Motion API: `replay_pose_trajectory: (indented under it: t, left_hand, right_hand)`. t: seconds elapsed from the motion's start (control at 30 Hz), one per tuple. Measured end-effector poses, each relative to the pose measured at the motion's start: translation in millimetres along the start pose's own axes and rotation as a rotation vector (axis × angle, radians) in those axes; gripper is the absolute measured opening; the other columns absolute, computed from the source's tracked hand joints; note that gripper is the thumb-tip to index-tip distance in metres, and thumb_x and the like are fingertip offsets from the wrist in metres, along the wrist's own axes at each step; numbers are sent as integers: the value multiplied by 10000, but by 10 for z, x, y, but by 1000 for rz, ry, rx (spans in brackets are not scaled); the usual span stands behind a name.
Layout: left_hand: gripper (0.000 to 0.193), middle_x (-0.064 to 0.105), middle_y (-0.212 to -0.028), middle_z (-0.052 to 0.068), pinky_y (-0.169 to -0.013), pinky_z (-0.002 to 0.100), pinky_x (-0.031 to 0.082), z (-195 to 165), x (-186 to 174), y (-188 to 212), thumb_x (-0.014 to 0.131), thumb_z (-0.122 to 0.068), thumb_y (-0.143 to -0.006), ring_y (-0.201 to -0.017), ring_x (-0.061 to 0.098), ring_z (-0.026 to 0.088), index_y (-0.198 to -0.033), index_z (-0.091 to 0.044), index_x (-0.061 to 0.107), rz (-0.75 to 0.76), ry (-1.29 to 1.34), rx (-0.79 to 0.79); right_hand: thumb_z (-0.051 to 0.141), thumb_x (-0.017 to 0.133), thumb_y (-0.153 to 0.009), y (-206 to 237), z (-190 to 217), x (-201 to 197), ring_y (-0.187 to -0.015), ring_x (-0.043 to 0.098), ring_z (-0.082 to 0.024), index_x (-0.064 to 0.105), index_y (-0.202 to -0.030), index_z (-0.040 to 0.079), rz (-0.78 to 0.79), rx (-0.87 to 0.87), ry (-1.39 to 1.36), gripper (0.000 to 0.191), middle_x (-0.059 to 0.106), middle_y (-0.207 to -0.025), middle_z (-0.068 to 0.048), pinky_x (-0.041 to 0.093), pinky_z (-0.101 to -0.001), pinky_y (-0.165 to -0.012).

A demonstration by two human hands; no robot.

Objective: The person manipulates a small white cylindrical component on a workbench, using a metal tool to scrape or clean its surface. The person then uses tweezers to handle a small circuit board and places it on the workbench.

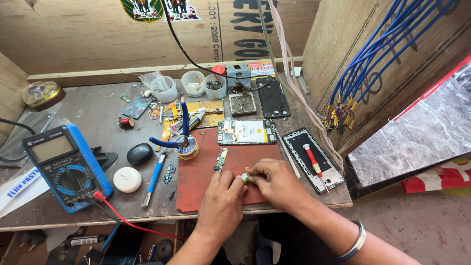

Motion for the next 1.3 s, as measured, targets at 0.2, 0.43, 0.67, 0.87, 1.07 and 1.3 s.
replay_pose_trajectory:
  t: [0.2,0.43,0.67,0.87,1.07,1.3]
  left_hand:
    - [117,588,-927,139,-764,473,485,28,-8,21,690,-111,-888,-902,577,356,-953,-25,644,-42,0,-63]
    - [168,599,-943,143,-781,464,492,56,-26,51,705,-146,-881,-935,592,360,-973,-13,662,-89,-27,-100]
    - [186,611,-957,121,-771,450,495,51,-40,59,710,-153,-890,-931,598,333,-1022,-27,675,-111,-16,-96]
    - [290,613,-1033,117,-822,450,483,70,-134,66,711,-182,-897,-969,593,330,-1155,-60,662,-177,101,-93]
    - [331,575,-1022,99,-834,435,480,115,-120,68,727,-200,-897,-956,586,310,-1213,-122,663,-149,88,-147]
    - [309,578,-1124,117,-864,454,480,117,-117,77,711,-160,-885,-1042,599,340,-1181,-116,636,-180,73,-145]
  right_hand:
    - [83,730,-858,83,98,-124,-836,745,-224,775,-1054,20,10,-31,38,210,771,-942,-107,565,-328,-731]
    - [114,760,-802,139,112,-155,-646,663,-137,748,-1185,79,-30,78,14,385,739,-841,-59,546,-286,-614]
    - [81,741,-833,176,-19,-112,-642,665,-83,768,-1138,70,-127,73,-64,306,728,-840,-28,546,-249,-598]
    - [47,724,-847,270,-125,-138,-646,545,-36,665,-1320,108,-185,182,-422,480,635,-813,13,459,-215,-573]
    - [45,712,-867,299,-6,-216,-688,553,-47,773,-1157,67,-208,31,-226,298,633,-857,16,449,-210,-598]
    - [23,687,-888,365,16,-253,-786,568,-76,767,-1004,45,-267,-72,-243,143,599,-916,-4,455,-218,-681]
Point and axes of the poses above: each hand's wrist, its own y-axis away from the middle knuckle, its own x-axis out of the palm, z = x × y, the point moved 7 cm from there along -y, towards the middle knuckle
